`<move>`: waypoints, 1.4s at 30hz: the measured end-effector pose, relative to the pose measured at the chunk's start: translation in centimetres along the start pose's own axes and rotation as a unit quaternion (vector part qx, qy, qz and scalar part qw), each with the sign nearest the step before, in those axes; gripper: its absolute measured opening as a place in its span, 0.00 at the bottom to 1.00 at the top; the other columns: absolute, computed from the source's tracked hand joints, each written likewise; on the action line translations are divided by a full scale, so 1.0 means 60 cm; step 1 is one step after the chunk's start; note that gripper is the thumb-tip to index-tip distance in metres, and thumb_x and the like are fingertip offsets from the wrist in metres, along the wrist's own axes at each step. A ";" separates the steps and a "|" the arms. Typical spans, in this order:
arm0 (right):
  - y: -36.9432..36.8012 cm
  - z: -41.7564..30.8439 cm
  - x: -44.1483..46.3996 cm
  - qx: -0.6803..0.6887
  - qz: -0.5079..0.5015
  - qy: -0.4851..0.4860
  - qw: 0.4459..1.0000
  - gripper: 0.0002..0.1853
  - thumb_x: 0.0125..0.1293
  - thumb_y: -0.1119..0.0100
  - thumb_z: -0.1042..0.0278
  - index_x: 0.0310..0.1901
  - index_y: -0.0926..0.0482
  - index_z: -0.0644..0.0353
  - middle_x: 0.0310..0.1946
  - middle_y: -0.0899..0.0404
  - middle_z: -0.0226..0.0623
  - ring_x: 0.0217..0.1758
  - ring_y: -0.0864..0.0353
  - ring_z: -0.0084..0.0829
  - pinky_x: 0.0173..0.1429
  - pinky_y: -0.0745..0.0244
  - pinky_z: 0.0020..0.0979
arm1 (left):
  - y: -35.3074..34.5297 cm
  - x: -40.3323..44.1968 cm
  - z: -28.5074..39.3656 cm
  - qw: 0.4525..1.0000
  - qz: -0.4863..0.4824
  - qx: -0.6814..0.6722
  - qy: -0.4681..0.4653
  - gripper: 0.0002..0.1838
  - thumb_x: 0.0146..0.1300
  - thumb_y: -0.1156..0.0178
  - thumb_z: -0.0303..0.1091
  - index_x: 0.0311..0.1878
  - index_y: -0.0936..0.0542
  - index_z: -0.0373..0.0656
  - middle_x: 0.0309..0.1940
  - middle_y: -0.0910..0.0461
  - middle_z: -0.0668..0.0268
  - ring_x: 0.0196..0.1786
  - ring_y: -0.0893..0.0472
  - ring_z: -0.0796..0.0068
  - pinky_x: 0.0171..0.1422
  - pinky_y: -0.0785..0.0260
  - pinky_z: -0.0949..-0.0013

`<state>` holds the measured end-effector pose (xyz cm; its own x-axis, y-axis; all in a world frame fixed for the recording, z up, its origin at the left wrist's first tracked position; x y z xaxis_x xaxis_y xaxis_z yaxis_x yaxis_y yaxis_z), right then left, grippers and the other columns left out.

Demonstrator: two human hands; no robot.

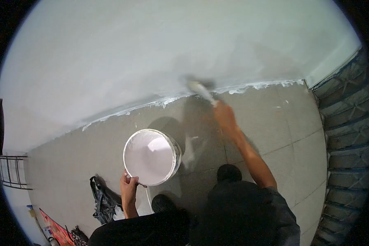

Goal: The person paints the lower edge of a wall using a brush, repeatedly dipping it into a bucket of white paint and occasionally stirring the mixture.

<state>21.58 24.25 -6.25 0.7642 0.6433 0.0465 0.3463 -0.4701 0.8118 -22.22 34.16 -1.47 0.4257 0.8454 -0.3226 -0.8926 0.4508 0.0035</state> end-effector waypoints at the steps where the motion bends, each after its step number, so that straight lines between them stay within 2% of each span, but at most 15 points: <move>1: 0.022 0.026 -0.003 -0.019 0.016 0.003 1.000 0.12 0.65 0.53 0.67 0.37 0.26 0.70 0.22 0.24 0.54 0.27 0.22 0.51 0.29 0.30 0.46 | 0.000 0.000 -0.002 1.000 -0.003 -0.008 0.001 0.23 0.52 0.52 0.19 0.54 0.34 0.32 0.33 0.23 0.59 0.25 0.21 0.70 0.26 0.24 0.66; 4: 0.071 0.090 -0.010 -0.114 0.106 0.035 0.987 0.11 0.66 0.54 0.72 0.36 0.26 0.74 0.20 0.24 0.50 0.23 0.22 0.44 0.25 0.31 0.40 | -0.003 0.002 -0.003 1.000 -0.011 -0.020 0.002 0.23 0.52 0.52 0.19 0.55 0.34 0.32 0.33 0.22 0.59 0.26 0.21 0.69 0.26 0.24 0.66; 7: 0.113 0.123 -0.035 -0.045 0.159 -0.039 0.986 0.11 0.66 0.54 0.73 0.33 0.26 0.74 0.19 0.26 0.50 0.20 0.24 0.39 0.25 0.32 0.38 | -0.002 0.000 -0.001 1.000 -0.011 -0.019 0.002 0.22 0.52 0.51 0.18 0.54 0.33 0.32 0.34 0.22 0.58 0.27 0.21 0.69 0.26 0.24 0.66; 10: 0.097 0.136 -0.041 -0.010 0.196 -0.065 0.978 0.12 0.66 0.54 0.73 0.31 0.26 0.74 0.19 0.27 0.49 0.20 0.26 0.34 0.26 0.33 0.36 | -0.001 0.004 -0.003 0.999 -0.015 -0.029 0.003 0.20 0.52 0.50 0.17 0.52 0.33 0.32 0.34 0.22 0.58 0.28 0.21 0.69 0.26 0.23 0.66; 13: 0.023 0.098 -0.023 0.065 0.090 -0.080 0.991 0.12 0.66 0.53 0.72 0.30 0.25 0.73 0.20 0.25 0.49 0.24 0.23 0.37 0.29 0.31 0.38 | 0.002 0.001 -0.007 1.000 -0.014 -0.021 0.010 0.20 0.52 0.50 0.18 0.52 0.33 0.32 0.34 0.22 0.58 0.28 0.21 0.69 0.27 0.23 0.66; 15: -0.017 0.042 -0.016 0.064 0.115 -0.067 0.989 0.12 0.65 0.52 0.70 0.31 0.25 0.72 0.23 0.23 0.52 0.27 0.20 0.43 0.31 0.30 0.40 | 0.001 0.001 -0.004 1.000 -0.009 -0.019 0.013 0.20 0.52 0.50 0.18 0.52 0.33 0.33 0.35 0.22 0.58 0.28 0.21 0.69 0.27 0.23 0.66; 17: -0.043 -0.009 -0.022 0.108 0.131 -0.045 0.984 0.14 0.65 0.52 0.70 0.26 0.26 0.71 0.18 0.26 0.48 0.20 0.26 0.38 0.28 0.33 0.38 | 0.000 0.000 -0.003 1.000 -0.004 -0.027 0.010 0.20 0.53 0.50 0.18 0.52 0.33 0.33 0.35 0.22 0.58 0.28 0.21 0.69 0.27 0.23 0.66; 23: -0.085 -0.111 -0.034 0.167 0.084 -0.022 0.982 0.13 0.62 0.50 0.70 0.28 0.25 0.74 0.23 0.24 0.58 0.31 0.22 0.54 0.33 0.31 0.44 | 0.001 0.001 -0.004 1.000 -0.011 -0.020 0.006 0.21 0.53 0.50 0.18 0.53 0.34 0.33 0.35 0.22 0.58 0.29 0.21 0.69 0.26 0.23 0.66; 26: -0.100 -0.152 -0.045 0.156 0.054 -0.006 0.986 0.13 0.62 0.50 0.70 0.28 0.24 0.74 0.22 0.24 0.57 0.29 0.22 0.54 0.32 0.31 0.44 | -0.002 0.001 -0.003 0.999 -0.017 -0.031 0.003 0.21 0.53 0.50 0.19 0.52 0.33 0.33 0.35 0.22 0.58 0.28 0.21 0.69 0.26 0.23 0.66; 29: -0.157 -0.193 -0.051 0.167 -0.078 0.034 0.982 0.12 0.60 0.48 0.69 0.29 0.24 0.71 0.25 0.24 0.59 0.31 0.21 0.54 0.34 0.28 0.45 | -0.002 0.003 -0.006 0.999 -0.023 -0.042 -0.003 0.20 0.53 0.49 0.19 0.52 0.33 0.33 0.35 0.22 0.58 0.28 0.21 0.69 0.26 0.23 0.66; 32: -0.181 -0.231 -0.045 0.152 -0.046 0.125 0.979 0.12 0.61 0.48 0.66 0.29 0.24 0.69 0.23 0.24 0.56 0.29 0.22 0.52 0.34 0.28 0.45 | 0.001 0.003 -0.009 0.999 -0.019 -0.040 -0.003 0.20 0.53 0.49 0.19 0.51 0.33 0.33 0.35 0.22 0.58 0.28 0.20 0.68 0.27 0.23 0.66; 35: -0.172 -0.221 -0.035 0.056 -0.060 0.179 0.980 0.12 0.62 0.49 0.65 0.30 0.25 0.67 0.22 0.24 0.53 0.28 0.23 0.50 0.33 0.29 0.44 | 0.002 0.002 -0.008 0.999 -0.021 -0.043 -0.007 0.20 0.53 0.49 0.19 0.51 0.32 0.33 0.35 0.22 0.58 0.29 0.20 0.68 0.27 0.23 0.66; 38: -0.128 -0.161 -0.024 0.019 -0.048 0.117 0.992 0.11 0.63 0.51 0.65 0.32 0.25 0.67 0.23 0.24 0.50 0.28 0.23 0.47 0.33 0.28 0.44 | 0.000 0.004 -0.006 0.999 -0.029 -0.042 -0.006 0.20 0.53 0.49 0.19 0.51 0.32 0.33 0.35 0.22 0.58 0.29 0.20 0.68 0.27 0.22 0.66; 40: -0.111 -0.096 -0.004 0.004 -0.063 0.046 0.997 0.12 0.64 0.53 0.64 0.36 0.27 0.67 0.23 0.23 0.52 0.27 0.22 0.52 0.29 0.29 0.47 | -0.001 0.003 -0.005 0.999 -0.032 -0.040 -0.003 0.20 0.53 0.49 0.19 0.51 0.32 0.32 0.36 0.22 0.57 0.29 0.20 0.68 0.27 0.22 0.66; 42: -0.070 -0.039 -0.011 -0.101 0.066 0.188 0.975 0.13 0.65 0.54 0.63 0.36 0.27 0.66 0.24 0.23 0.52 0.27 0.22 0.51 0.29 0.29 0.47 | -0.003 0.003 -0.004 0.999 -0.032 -0.039 -0.003 0.20 0.53 0.49 0.19 0.51 0.33 0.32 0.36 0.22 0.57 0.29 0.20 0.68 0.27 0.22 0.66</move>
<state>18.34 27.21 -8.31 0.5288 0.7791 0.3369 0.1156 -0.4593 0.8807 -22.00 34.15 -1.73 0.4827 0.8174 -0.3144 -0.8724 0.4805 -0.0900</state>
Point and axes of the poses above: each hand's wrist, its own x-axis towards the middle knuckle, its own y-axis out of the back of the hand, z = x × y, the point moved 8 cm from there along x, towards the middle knuckle
